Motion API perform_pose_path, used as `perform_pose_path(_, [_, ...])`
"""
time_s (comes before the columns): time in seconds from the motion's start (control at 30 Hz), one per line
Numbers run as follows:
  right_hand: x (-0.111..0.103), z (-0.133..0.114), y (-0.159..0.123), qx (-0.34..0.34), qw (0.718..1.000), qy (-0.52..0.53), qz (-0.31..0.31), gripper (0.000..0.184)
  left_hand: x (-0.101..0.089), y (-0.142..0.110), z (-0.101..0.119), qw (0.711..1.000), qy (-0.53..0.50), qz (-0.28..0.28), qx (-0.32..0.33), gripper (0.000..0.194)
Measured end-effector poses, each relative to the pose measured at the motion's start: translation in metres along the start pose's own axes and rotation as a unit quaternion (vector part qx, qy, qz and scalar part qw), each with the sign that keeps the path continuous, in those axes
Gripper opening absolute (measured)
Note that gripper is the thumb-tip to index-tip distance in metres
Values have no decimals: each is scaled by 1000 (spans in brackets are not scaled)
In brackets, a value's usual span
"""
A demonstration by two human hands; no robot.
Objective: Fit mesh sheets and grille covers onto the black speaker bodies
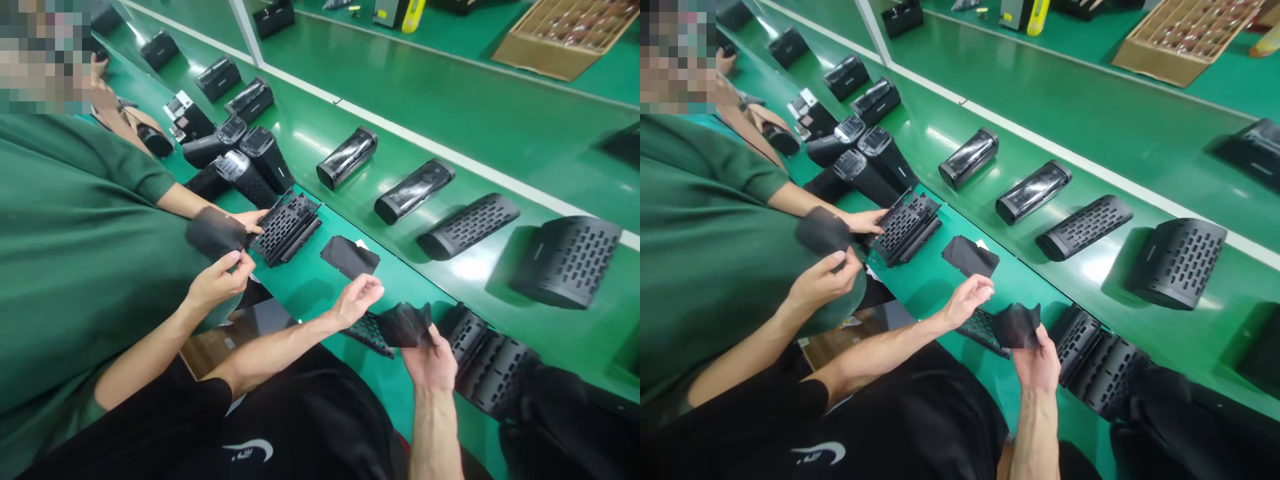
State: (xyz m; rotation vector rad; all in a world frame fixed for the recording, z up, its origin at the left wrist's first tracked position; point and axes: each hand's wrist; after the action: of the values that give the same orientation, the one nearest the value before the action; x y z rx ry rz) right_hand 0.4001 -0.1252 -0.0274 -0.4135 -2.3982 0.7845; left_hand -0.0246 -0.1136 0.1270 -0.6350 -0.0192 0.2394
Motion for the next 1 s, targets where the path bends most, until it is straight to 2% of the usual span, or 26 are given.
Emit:
perform_pose_path(0.07, [-3, 4, -3, -34, 998, -54, -11, 33, -14, 0, -1, 996, 88, -22, 24, 22])
perform_pose_path(0.13, [-5, 4, -6, -88, 978, -189, -16, 33, -26, -3, 0, 983, 176, -33, 45, 29])
perform_pose_path(0.2, [-5, 3, -10, -139, 931, -336, -39, 33, -25, -6, 4, 975, 210, -24, 67, 34])
perform_pose_path(0.23, [-4, 3, -13, -159, 903, -394, -62, 35, -14, -7, 5, 977, 198, -35, 70, 35])
perform_pose_path(0.27, [-4, 3, -15, -174, 880, -433, -86, 35, 5, -8, 5, 983, 162, -62, 66, 35])
perform_pose_path(0.3, [-4, 4, -18, -184, 865, -455, -105, 36, 32, -7, 1, 987, 113, -101, 55, 35])
perform_pose_path(0.33, [-4, 6, -21, -191, 859, -463, -110, 36, 66, -5, -6, 983, 57, -172, 24, 33])
perform_pose_path(0.37, [-5, 8, -24, -190, 869, -445, -98, 37, 105, -1, -17, 978, -3, -210, 5, 33])
perform_pose_path(0.43, [-7, 16, -31, -142, 932, -331, -47, 41, 180, 9, -48, 965, -16, -262, -23, 32])
perform_pose_path(0.47, [-9, 22, -35, -99, 962, -253, -28, 46, 210, 15, -66, 958, -26, -281, -43, 37])
perform_pose_path(0.5, [-10, 27, -40, -49, 982, -178, -25, 54, 231, 21, -84, 943, -53, -318, -84, 44])
perform_pose_path(0.53, [-11, 33, -44, 2, 992, -118, -37, 62, 243, 26, -100, 929, -76, -345, -112, 51])
perform_pose_path(0.6, [-14, 43, -51, 76, 993, -62, -70, 68, 242, 34, -124, 909, -115, -375, -139, 61])
perform_pose_path(0.67, [-19, 47, -53, 94, 988, -107, -56, 65, 223, 40, -137, 920, -83, -369, -106, 60])
perform_pose_path(0.73, [-25, 45, -48, 84, 975, -204, -9, 63, 202, 44, -142, 940, 69, -332, -25, 44])
perform_pose_path(0.77, [-29, 43, -42, 77, 964, -254, 13, 63, 194, 46, -144, 936, 180, -303, 23, 36])
perform_pose_path(0.83, [-34, 36, -28, 69, 938, -338, 44, 59, 188, 49, -149, 894, 371, -233, 97, 27])
perform_pose_path(0.87, [-35, 33, -19, 65, 923, -376, 57, 54, 188, 50, -153, 873, 428, -204, 117, 25])
perform_pose_path(0.9, [-34, 31, -11, 59, 904, -418, 71, 47, 189, 51, -157, 859, 461, -186, 124, 24])
perform_pose_path(1.0, [-28, 32, 6, 38, 842, -528, 105, 28, 196, 51, -172, 845, 496, -160, 122, 19])
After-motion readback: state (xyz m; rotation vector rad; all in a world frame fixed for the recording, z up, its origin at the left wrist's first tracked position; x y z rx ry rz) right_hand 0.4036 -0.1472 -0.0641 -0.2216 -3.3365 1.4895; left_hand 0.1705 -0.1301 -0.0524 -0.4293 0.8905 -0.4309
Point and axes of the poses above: each hand's wrist, its own y-axis towards the middle knuckle, its own x-axis out of the palm, z = x × y, and after that the axes turned 1 degree about y, right-handed
